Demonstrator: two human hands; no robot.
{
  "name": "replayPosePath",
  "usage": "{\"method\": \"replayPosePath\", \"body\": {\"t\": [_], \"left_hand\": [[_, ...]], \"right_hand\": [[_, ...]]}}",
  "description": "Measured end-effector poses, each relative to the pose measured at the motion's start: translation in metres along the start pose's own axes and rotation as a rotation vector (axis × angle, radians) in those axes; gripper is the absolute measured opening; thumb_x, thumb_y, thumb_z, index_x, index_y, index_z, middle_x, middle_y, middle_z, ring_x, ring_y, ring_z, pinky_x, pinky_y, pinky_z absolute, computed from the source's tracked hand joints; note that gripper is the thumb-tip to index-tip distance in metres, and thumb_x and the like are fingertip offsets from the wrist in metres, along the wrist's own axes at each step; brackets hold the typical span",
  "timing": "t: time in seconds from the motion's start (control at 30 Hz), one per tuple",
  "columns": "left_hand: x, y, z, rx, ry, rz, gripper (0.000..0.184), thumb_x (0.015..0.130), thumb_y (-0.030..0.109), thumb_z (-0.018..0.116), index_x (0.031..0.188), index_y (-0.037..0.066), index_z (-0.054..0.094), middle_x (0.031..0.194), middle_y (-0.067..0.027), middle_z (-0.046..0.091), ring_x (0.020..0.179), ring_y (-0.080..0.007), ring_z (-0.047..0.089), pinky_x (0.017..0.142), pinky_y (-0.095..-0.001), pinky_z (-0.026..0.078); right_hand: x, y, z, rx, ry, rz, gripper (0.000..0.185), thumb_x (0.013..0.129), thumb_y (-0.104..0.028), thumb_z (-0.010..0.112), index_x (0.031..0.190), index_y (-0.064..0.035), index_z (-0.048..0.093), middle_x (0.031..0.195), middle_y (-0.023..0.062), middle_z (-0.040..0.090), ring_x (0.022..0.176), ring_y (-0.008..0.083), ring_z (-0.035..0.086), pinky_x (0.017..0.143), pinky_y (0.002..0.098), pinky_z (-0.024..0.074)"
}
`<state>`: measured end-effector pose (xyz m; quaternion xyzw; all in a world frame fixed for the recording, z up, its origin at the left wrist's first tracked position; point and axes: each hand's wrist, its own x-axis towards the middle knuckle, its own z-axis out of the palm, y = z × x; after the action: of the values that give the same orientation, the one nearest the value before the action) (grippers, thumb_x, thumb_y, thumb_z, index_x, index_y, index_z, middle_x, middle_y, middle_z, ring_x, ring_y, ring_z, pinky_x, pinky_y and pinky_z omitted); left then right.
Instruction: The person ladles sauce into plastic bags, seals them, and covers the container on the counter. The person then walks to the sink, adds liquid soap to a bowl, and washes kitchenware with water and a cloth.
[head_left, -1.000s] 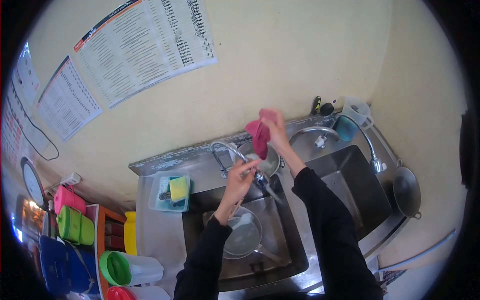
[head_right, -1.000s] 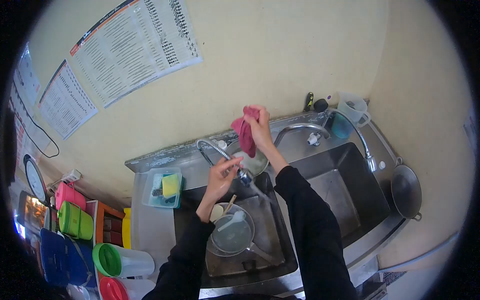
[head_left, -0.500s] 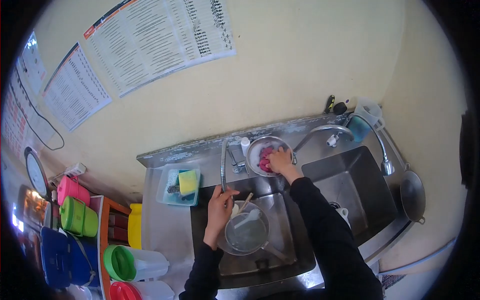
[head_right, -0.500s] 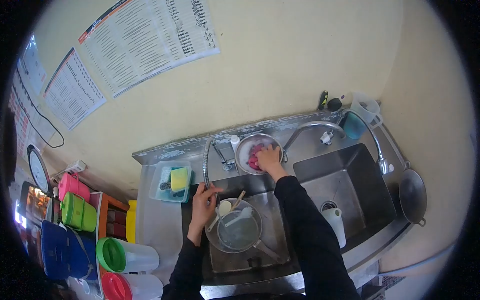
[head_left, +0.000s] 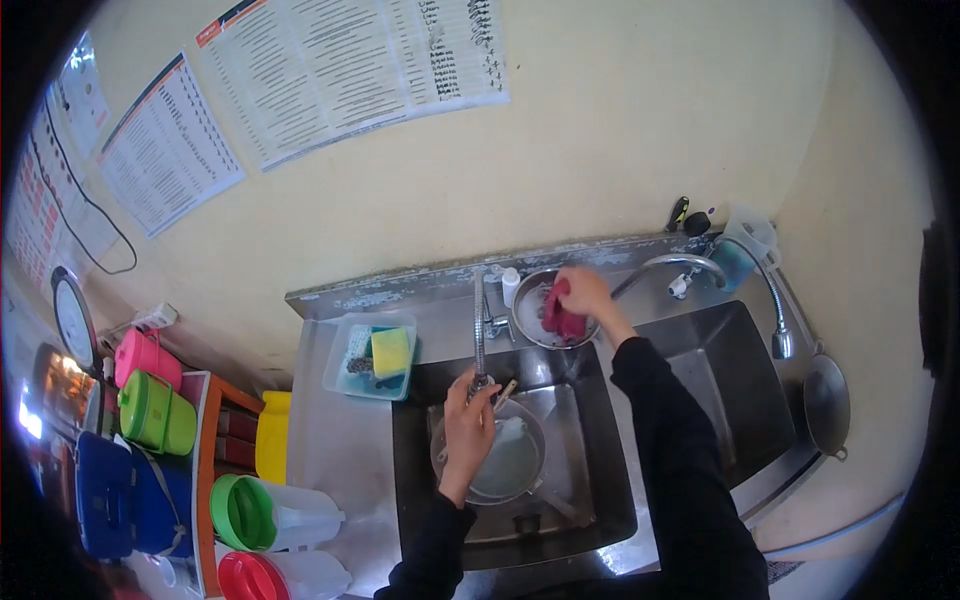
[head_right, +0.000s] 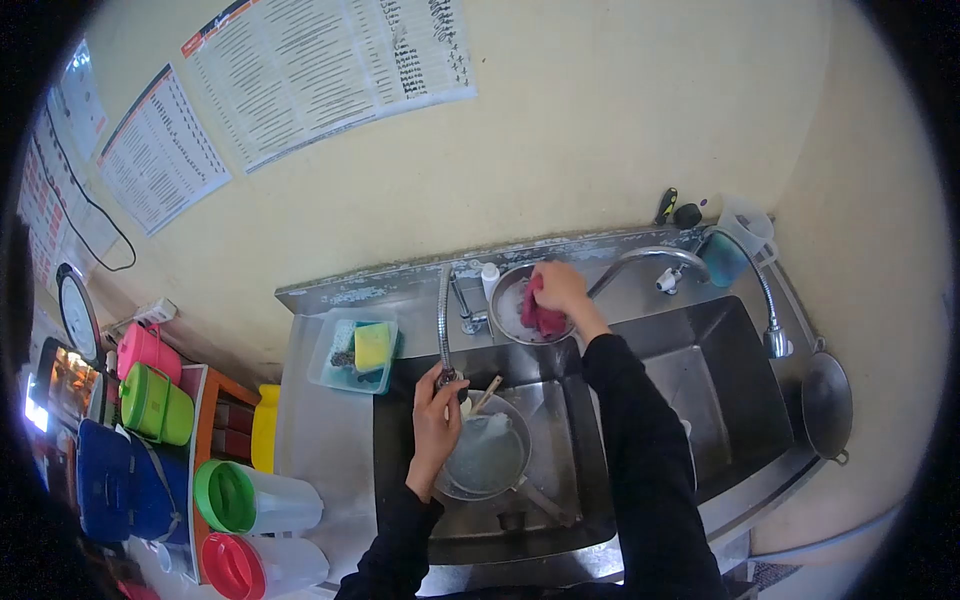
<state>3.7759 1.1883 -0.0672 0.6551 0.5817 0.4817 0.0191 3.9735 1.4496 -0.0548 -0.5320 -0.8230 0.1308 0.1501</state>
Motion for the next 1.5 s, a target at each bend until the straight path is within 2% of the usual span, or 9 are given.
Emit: {"method": "replayPosePath", "body": {"t": [0.23,0.47,0.57,0.67,0.8,0.9,1.1,1.3,1.5], "left_hand": [[-0.005,0.014,0.003,-0.046,0.016,-0.072,0.026,0.078,-0.006,0.057,0.099,0.007,0.066,0.128,-0.0177,0.048,0.114,-0.0360,0.047,0.093,-0.0409,0.040],[-0.008,0.011,0.004,-0.030,0.013,-0.082,0.025,0.080,-0.004,0.057,0.099,0.008,0.067,0.126,-0.0173,0.049,0.113,-0.0337,0.048,0.090,-0.0386,0.041],[-0.008,0.011,0.002,-0.065,-0.004,-0.104,0.027,0.079,-0.004,0.057,0.100,0.008,0.067,0.126,-0.0169,0.049,0.115,-0.0353,0.047,0.094,-0.0418,0.040],[-0.008,0.012,0.001,-0.085,-0.013,-0.119,0.027,0.078,-0.004,0.058,0.101,0.009,0.067,0.127,-0.0166,0.049,0.116,-0.0361,0.047,0.096,-0.0430,0.040],[-0.008,0.010,0.001,-0.071,-0.018,-0.113,0.027,0.079,-0.002,0.059,0.102,0.010,0.067,0.127,-0.0161,0.049,0.116,-0.0359,0.047,0.096,-0.0429,0.040],[-0.007,0.009,0.001,-0.076,-0.034,-0.121,0.027,0.079,-0.001,0.060,0.102,0.010,0.067,0.127,-0.0156,0.049,0.117,-0.0353,0.047,0.095,-0.0425,0.040],[-0.007,0.011,0.005,-0.075,-0.027,-0.144,0.026,0.080,0.000,0.060,0.103,0.010,0.067,0.128,-0.0148,0.049,0.116,-0.0346,0.047,0.095,-0.0423,0.039],[-0.007,0.012,0.005,-0.055,-0.050,-0.134,0.022,0.083,0.001,0.059,0.102,0.010,0.067,0.126,-0.0167,0.049,0.114,-0.0353,0.048,0.095,-0.0423,0.039],[-0.006,0.014,0.003,-0.055,-0.041,-0.140,0.025,0.079,0.001,0.061,0.101,0.011,0.067,0.128,-0.0140,0.049,0.116,-0.0338,0.048,0.096,-0.0426,0.038]], "right_hand": [[0.003,-0.032,-0.085,0.123,0.192,-0.105,0.026,0.070,-0.006,0.057,0.093,-0.0143,0.064,0.094,0.0183,0.057,0.090,0.0384,0.058,0.080,0.0438,0.0480],[0.009,-0.012,-0.027,0.085,0.096,-0.108,0.026,0.070,0.000,0.059,0.092,-0.0121,0.066,0.103,0.0229,0.050,0.096,0.0399,0.056,0.081,0.0420,0.0494],[0.017,0.010,0.025,-0.070,-0.149,-0.062,0.034,0.074,-0.009,0.061,0.108,-0.0143,0.064,0.121,0.0269,0.044,0.106,0.0414,0.054,0.091,0.0399,0.0470],[0.009,0.006,0.054,-0.041,-0.294,0.027,0.051,0.078,-0.021,0.062,0.126,-0.0074,0.052,0.130,0.0287,0.041,0.125,0.0431,0.039,0.103,0.0440,0.0359],[0.019,0.022,0.107,-0.063,-0.364,0.096,0.067,0.080,-0.029,0.064,0.138,-0.0091,0.038,0.142,0.0287,0.029,0.133,0.0421,0.029,0.108,0.0569,0.0212],[0.009,0.005,0.095,-0.242,-0.352,0.046,0.060,0.080,-0.023,0.064,0.133,-0.0072,0.042,0.138,0.0262,0.037,0.131,0.0412,0.034,0.105,0.0541,0.0290],[0.019,0.027,0.105,-0.111,-0.256,-0.023,0.042,0.077,-0.012,0.060,0.117,-0.0104,0.050,0.113,0.0214,0.059,0.107,0.0382,0.056,0.092,0.0460,0.0450],[0.021,0.008,0.090,-0.084,-0.141,0.078,0.030,0.076,-0.021,0.061,0.103,-0.0091,0.063,0.110,0.0193,0.062,0.101,0.0365,0.060,0.087,0.0470,0.0484],[0.008,-0.025,0.056,-0.138,-0.133,0.147,0.034,0.071,-0.030,0.061,0.100,-0.0129,0.067,0.109,0.0170,0.063,0.100,0.0347,0.061,0.083,0.0456,0.0502]]}}
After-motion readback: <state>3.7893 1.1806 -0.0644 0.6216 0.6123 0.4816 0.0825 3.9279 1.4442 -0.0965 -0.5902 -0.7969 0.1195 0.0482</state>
